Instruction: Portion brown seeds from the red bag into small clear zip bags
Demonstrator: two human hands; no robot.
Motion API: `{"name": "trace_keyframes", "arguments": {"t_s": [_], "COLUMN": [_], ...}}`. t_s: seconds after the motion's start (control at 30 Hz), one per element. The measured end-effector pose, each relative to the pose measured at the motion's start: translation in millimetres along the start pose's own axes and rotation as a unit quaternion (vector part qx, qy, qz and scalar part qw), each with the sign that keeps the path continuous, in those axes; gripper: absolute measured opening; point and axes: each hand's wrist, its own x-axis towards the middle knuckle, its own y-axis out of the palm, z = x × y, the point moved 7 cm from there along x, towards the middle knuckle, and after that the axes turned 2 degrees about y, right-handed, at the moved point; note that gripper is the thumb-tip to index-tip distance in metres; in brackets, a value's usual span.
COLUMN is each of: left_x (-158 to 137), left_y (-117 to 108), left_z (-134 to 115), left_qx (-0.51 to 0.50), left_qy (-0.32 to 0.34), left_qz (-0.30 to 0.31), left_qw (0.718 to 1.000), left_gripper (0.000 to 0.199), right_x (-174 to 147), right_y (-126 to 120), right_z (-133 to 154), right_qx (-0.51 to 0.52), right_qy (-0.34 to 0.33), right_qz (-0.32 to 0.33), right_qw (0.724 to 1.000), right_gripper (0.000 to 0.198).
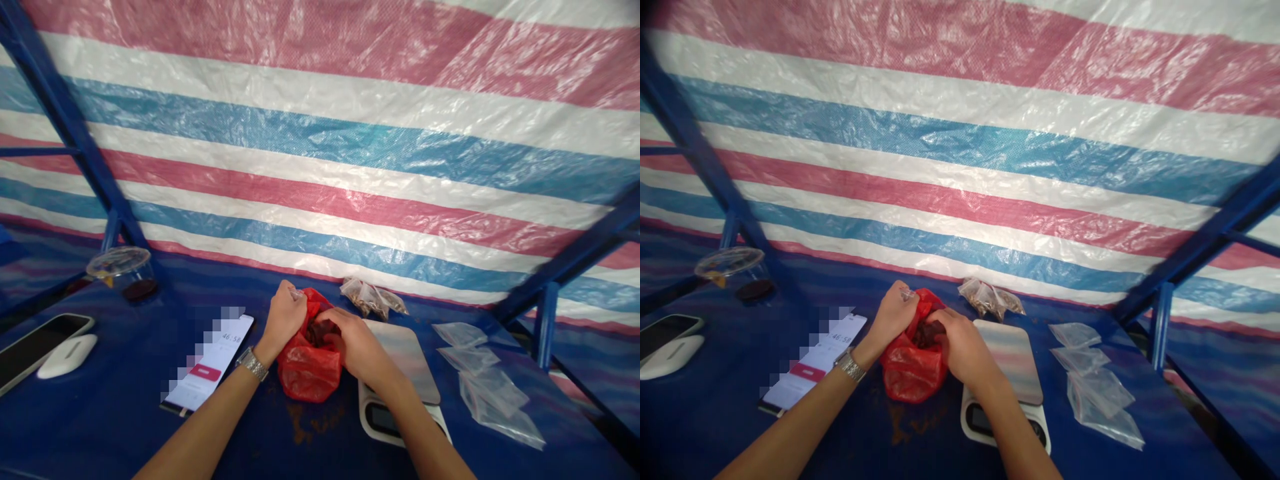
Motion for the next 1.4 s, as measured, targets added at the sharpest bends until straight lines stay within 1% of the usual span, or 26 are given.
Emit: {"name": "trace_keyframes", "arguments": {"t_s": [0.07,0.13,0.2,0.27,0.47,0.57,0.67,0.73,0.8,0.87,0.93,1.0,1.07,1.13,1.2,1.3,1.4], "left_x": [0.7,1.4,2.2,2.7,3.1,4.1,6.9,9.0,10.5,10.7,9.8,7.4,2.0,-6.5,-14.7,-23.1,-29.9], "left_y": [-0.5,-1.4,-2.3,-3.0,-1.1,2.0,3.7,0.2,-7.8,-17.3,-23.7,-24.0,-16.8,-6.9,0.3,5.0,7.4], "left_z": [2.1,3.9,5.1,5.6,4.4,5.8,7.2,5.6,1.7,-4.0,-10.8,-20.1,-32.5,-43.6,-50.1,-54.9,-59.8], "left_qx": [-0.007,-0.014,-0.020,-0.025,-0.042,-0.049,-0.052,-0.050,-0.045,-0.041,-0.046,-0.058,-0.067,-0.074,-0.074,-0.053,-0.035], "left_qy": [-0.004,-0.005,-0.004,-0.005,0.012,0.029,0.051,0.074,0.098,0.116,0.128,0.153,0.207,0.264,0.299,0.318,0.321], "left_qz": [-0.017,-0.032,-0.041,-0.045,-0.053,-0.055,-0.053,-0.063,-0.086,-0.109,-0.111,-0.079,-0.007,0.072,0.123,0.147,0.157], "left_qw": [1.000,0.999,0.999,0.999,0.998,0.997,0.996,0.994,0.990,0.986,0.985,0.983,0.976,0.959,0.943,0.935,0.933], "left_gripper": [0.015,0.015,0.015,0.016,0.017,0.018,0.018,0.020,0.023,0.026,0.031,0.030,0.021,0.016,0.021,0.031,0.031], "right_x": [0.0,-0.5,-1.0,-1.3,-1.3,-0.7,0.2,1.2,2.5,3.5,4.1,3.6,1.8,-1.3,-4.8,-9.1,-13.5], "right_y": [2.2,6.4,9.6,10.9,9.7,13.1,19.2,19.7,15.5,7.7,-2.8,-15.3,-28.3,-40.2,-48.8,-51.2,-46.8], "right_z": [0.8,5.2,10.2,13.2,12.6,9.7,3.2,-3.0,-9.6,-14.2,-14.2,-10.5,-6.2,-2.4,4.2,19.9,31.7], "right_qx": [-0.001,-0.014,-0.027,-0.016,0.084,0.134,0.209,0.260,0.284,0.277,0.265,0.259,0.248,0.214,0.155,0.033,-0.078], "right_qy": [-0.002,-0.019,-0.035,-0.040,-0.024,0.005,0.039,0.046,0.045,0.044,0.041,0.034,0.031,0.029,0.010,-0.053,-0.113], "right_qz": [0.006,0.022,0.032,0.035,0.031,0.038,0.049,0.038,0.013,-0.014,-0.039,-0.070,-0.111,-0.159,-0.197,-0.212,-0.212], "right_qw": [1.000,0.999,0.998,0.998,0.996,0.990,0.976,0.964,0.958,0.960,0.963,0.963,0.962,0.963,0.968,0.975,0.967], "right_gripper": [0.046,0.045,0.043,0.044,0.061,0.061,0.058,0.052,0.046,0.043,0.038,0.031,0.029,0.031,0.032,0.031,0.039]}}
